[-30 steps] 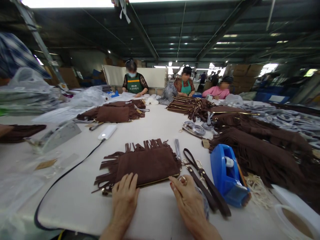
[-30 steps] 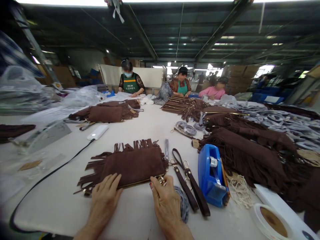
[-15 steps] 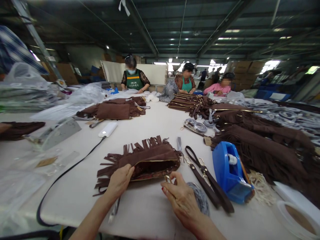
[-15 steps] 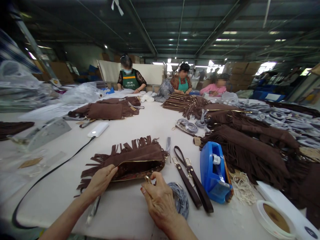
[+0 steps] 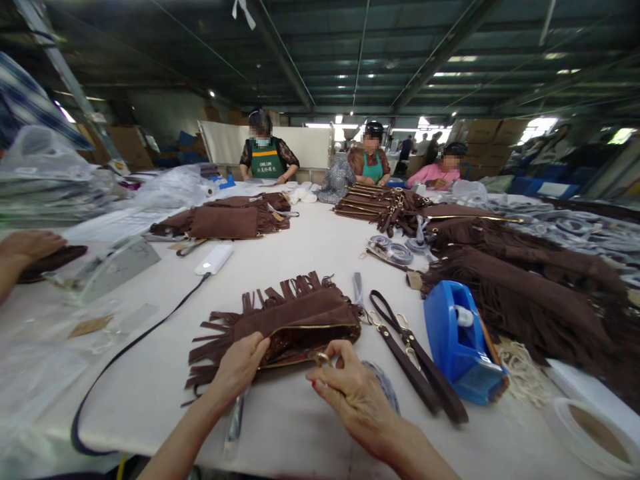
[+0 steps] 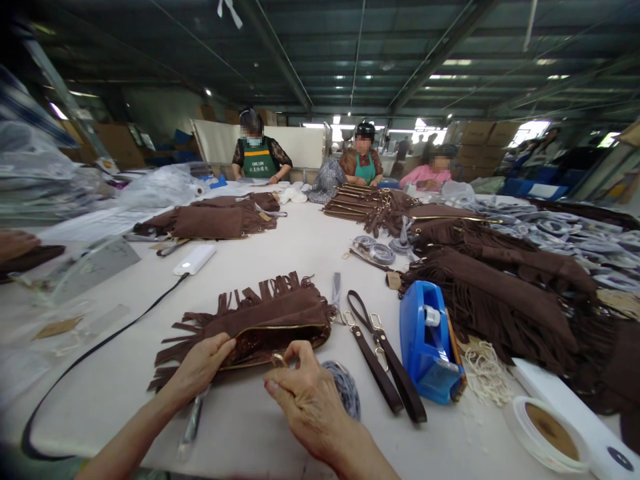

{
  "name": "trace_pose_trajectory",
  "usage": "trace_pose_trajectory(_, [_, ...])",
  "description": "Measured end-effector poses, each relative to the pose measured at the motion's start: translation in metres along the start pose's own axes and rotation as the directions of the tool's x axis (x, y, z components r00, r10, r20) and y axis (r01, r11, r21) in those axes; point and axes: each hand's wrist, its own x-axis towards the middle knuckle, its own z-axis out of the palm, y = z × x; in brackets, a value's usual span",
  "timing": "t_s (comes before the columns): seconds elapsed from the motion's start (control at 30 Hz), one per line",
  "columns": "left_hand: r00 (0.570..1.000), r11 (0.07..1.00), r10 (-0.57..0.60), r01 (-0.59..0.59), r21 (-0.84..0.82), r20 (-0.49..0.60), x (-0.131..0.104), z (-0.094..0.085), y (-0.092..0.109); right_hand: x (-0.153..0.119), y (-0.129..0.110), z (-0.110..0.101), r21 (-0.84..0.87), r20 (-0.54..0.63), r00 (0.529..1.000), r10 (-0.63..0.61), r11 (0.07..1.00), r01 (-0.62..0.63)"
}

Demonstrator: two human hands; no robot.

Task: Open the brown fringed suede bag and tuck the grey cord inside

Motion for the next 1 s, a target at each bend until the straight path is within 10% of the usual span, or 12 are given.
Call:
trace_pose_trajectory(0.4, [0.999, 0.987, -0.031, 0.034, 0.158, -0.019, -0.016, 0.001, 0.014, -0.002, 0.011, -0.015, -0.279, -0.380, 0.905, -0.190, 0.957, 0.084])
trace_pose_trajectory(0.87, [0.989, 0.988, -0.065, 0.083, 0.133, -0.133, -0.020, -0.005, 0.020, -0.006, -0.003, -0.018, -0.366, -0.435, 0.820, -0.373, 0.905, 0.217])
trace_pose_trajectory(1.0, [0.991, 0.998, -0.066, 0.063, -0.027, -0.112, -0.026, -0.009, 0.026, -0.004, -0.001, -0.009, -0.266, -0.363, 0.888, -0.280, 0.945, 0.189])
